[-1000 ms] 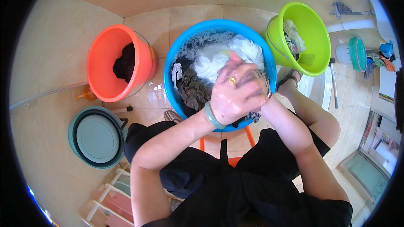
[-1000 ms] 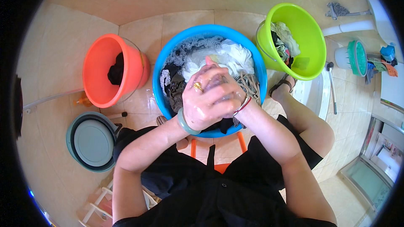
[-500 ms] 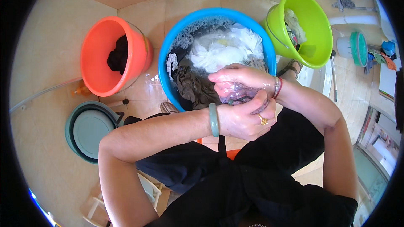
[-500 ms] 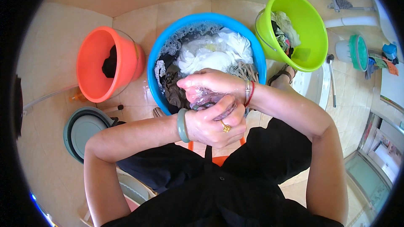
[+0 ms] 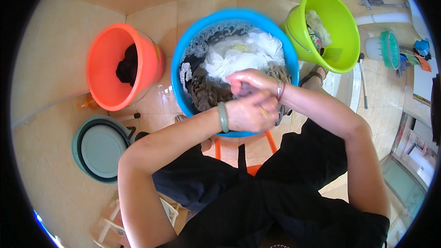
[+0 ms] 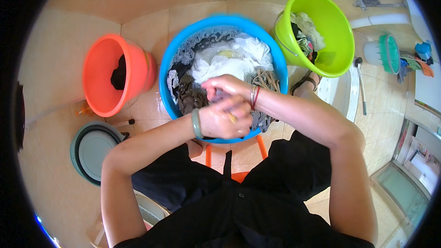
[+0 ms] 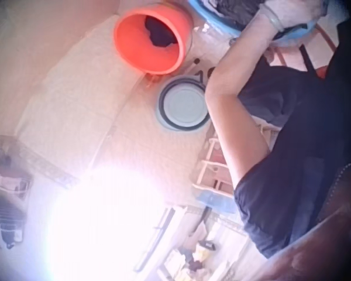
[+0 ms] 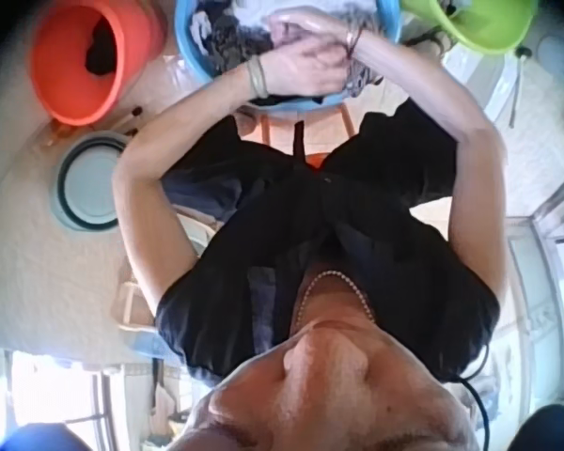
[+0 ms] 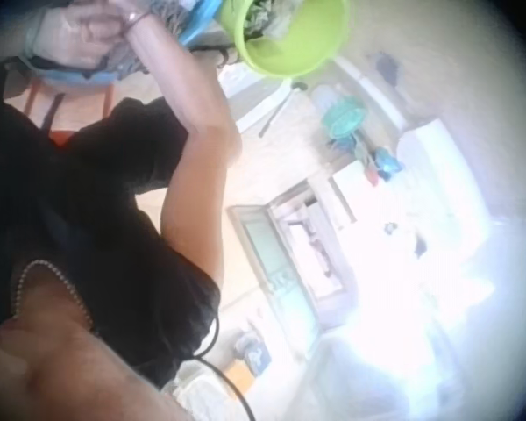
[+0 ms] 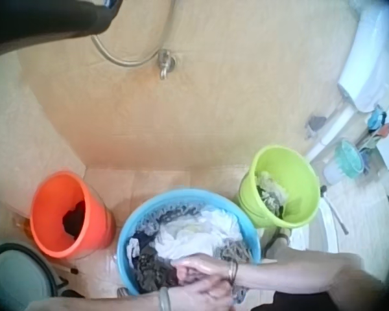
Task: The person hand-washes various garments in a blue basin filled with soapy water. They scrub, rinse, and wring out items one by one, then transfer the cleaned clothes into a green bucket. The process continues with multiple items including shirts and socks.
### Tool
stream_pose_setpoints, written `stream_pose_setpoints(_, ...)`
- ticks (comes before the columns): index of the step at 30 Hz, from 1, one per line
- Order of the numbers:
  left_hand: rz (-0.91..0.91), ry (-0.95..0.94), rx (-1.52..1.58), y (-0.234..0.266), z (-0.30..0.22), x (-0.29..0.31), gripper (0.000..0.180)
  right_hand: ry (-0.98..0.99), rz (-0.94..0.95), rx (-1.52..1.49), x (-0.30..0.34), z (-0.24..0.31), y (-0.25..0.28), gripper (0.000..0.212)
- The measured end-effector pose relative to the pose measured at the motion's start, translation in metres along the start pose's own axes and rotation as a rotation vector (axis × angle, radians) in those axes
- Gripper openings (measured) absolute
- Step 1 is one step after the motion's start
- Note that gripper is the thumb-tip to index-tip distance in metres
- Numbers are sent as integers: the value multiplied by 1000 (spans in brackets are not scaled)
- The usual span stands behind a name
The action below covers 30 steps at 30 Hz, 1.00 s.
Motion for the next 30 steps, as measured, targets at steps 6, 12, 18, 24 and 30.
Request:
stream_pose_setpoints(6,-557,1069,450,18,50,36,77,248,385,-506,34,31,48,54)
stream_pose_setpoints(12,-816,1928,1338,-3,66,42,68,435,115,-300,57,38,71,52)
stream_pose_setpoints(18,-1018,1324,1705,-29,116,-25,62,732,-88,-740,74,36,123,42)
stream_pose_setpoints(24,-958,1211,1771,-57,159,-113,75,1018,-149,-822,135,44,184,59)
stream_pose_setpoints(30,-992,1315,1671,-103,139,-110,70,724,-792,-762,118,34,251,59)
Point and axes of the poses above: each hand's wrist, its own x-axis away from the middle knuckle, its own y-axis out of the back of the hand, z = x × y, the point moved 2 cm from there along -x, towards the middle knuckle, and after that the axes turned 12 degrees about -y, right-handed, at the moved point
